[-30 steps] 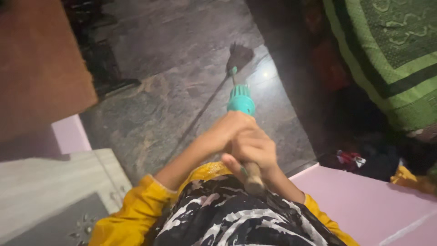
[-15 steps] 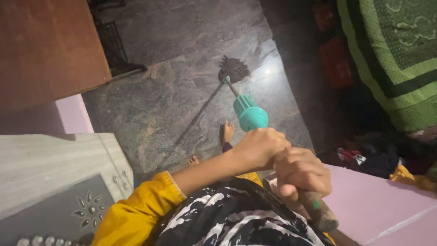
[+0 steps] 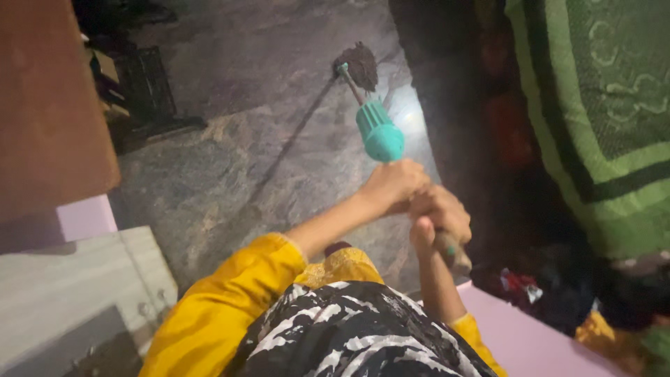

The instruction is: The person mops a tiled floor using a teal spin mop. They push the mop back and forth across the floor surface, maneuvering around furniture and a bed. The person is barefoot during the task.

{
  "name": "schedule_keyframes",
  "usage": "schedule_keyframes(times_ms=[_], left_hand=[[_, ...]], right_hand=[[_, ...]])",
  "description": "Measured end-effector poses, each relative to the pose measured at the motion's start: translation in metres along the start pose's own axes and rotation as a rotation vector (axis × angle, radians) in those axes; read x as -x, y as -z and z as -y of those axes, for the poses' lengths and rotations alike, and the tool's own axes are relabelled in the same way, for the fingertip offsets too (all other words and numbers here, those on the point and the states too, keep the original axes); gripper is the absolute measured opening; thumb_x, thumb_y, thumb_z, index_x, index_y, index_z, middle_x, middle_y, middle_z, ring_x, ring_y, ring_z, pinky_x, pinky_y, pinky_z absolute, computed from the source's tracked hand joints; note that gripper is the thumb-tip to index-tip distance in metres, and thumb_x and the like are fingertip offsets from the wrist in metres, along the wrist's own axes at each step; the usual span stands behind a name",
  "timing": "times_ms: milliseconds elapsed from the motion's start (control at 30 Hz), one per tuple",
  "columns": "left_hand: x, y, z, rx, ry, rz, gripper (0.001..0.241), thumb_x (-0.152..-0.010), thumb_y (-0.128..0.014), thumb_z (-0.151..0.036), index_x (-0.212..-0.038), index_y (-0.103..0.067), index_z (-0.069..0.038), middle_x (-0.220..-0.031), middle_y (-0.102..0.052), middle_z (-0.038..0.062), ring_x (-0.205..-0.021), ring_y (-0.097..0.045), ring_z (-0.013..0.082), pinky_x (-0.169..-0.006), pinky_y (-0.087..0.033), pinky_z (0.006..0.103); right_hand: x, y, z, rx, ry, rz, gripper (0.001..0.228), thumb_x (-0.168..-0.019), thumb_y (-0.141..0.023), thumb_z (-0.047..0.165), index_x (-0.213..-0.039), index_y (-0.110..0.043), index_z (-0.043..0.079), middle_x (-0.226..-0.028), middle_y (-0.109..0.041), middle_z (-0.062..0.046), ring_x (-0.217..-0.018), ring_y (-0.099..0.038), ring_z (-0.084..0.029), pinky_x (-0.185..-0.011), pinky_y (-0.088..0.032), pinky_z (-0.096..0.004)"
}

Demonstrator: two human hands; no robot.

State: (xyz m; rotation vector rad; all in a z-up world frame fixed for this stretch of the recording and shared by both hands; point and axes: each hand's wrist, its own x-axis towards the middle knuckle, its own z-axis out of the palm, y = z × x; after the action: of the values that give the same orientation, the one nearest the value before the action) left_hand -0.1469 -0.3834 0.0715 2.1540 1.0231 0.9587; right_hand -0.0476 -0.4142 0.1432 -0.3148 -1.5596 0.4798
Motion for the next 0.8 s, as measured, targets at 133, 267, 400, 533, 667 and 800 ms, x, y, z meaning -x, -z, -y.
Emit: schedule_keyframes(times_ms=[133,267,400,533,667,800], left_hand=[[-0.078,-0.007,0.063,-0.108,0.046,-0.064,0.007,-0.074,-0.071,-0.01,-0.08,-0.069,-0.009,-0.084,-0.069,0.013,-0.085,-0.069,0.0348,-0.068,-0.055,0.0446],[-0.11,-0.006,0.118,-0.13,0.041,-0.144,0.008,-0.08,-0.068,-0.018,-0.082,-0.068,-0.01,-0.086,-0.069,0.014,-0.086,-0.069,0.0344,-0.071,-0.055,0.0426],[-0.093,-0.01,0.149,-0.123,0.137,-0.141,0.021,-0.09,-0.061,-0.026,-0.083,-0.066,-0.006,-0.088,-0.068,0.015,-0.086,-0.069,0.0342,-0.069,-0.053,0.0414],[-0.031,-0.022,0.117,0.689,0.63,-0.154,0.025,-0.092,-0.059,-0.027,-0.083,-0.065,-0.004,-0.082,-0.063,0.016,-0.082,-0.062,0.0357,-0.068,-0.05,0.0425],[0.05,-0.018,0.06,0.219,0.297,-0.137,0.01,-0.084,-0.061,-0.019,-0.084,-0.067,-0.011,-0.089,-0.067,0.01,-0.089,-0.067,0.0302,-0.075,-0.054,0.0394],[0.127,-0.002,-0.024,-0.017,0.199,-0.06,0.006,-0.081,-0.067,-0.016,-0.082,-0.066,-0.011,-0.092,-0.067,0.01,-0.089,-0.068,0.0325,-0.071,-0.055,0.0425]], right_hand=[[-0.017,0.023,-0.084,0.084,-0.141,-0.022,0.047,-0.104,-0.065,0.027,-0.068,-0.045,0.002,-0.067,-0.058,-0.011,-0.059,-0.057,-0.022,-0.06,-0.051,-0.037],[-0.026,0.031,-0.136,0.164,-0.259,0.097,0.045,-0.103,-0.067,0.027,-0.071,-0.052,0.0,-0.073,-0.061,-0.012,-0.065,-0.058,-0.021,-0.062,-0.045,-0.033],[-0.001,0.017,-0.145,0.178,-0.318,0.176,0.042,-0.104,-0.068,0.025,-0.074,-0.055,-0.001,-0.074,-0.061,-0.012,-0.066,-0.059,-0.021,-0.064,-0.047,-0.034],[0.042,-0.003,-0.099,0.211,-0.32,0.226,0.038,-0.103,-0.065,0.025,-0.074,-0.058,0.002,-0.071,-0.061,-0.01,-0.065,-0.061,-0.022,-0.066,-0.049,-0.035],[0.068,-0.026,-0.008,0.17,-0.3,0.222,0.039,-0.102,-0.066,0.026,-0.074,-0.055,0.001,-0.071,-0.059,-0.01,-0.064,-0.06,-0.024,-0.065,-0.047,-0.036],[0.071,-0.052,0.103,0.134,-0.289,0.249,0.039,-0.101,-0.066,0.027,-0.074,-0.054,0.002,-0.07,-0.059,-0.01,-0.065,-0.06,-0.025,-0.066,-0.049,-0.038]])
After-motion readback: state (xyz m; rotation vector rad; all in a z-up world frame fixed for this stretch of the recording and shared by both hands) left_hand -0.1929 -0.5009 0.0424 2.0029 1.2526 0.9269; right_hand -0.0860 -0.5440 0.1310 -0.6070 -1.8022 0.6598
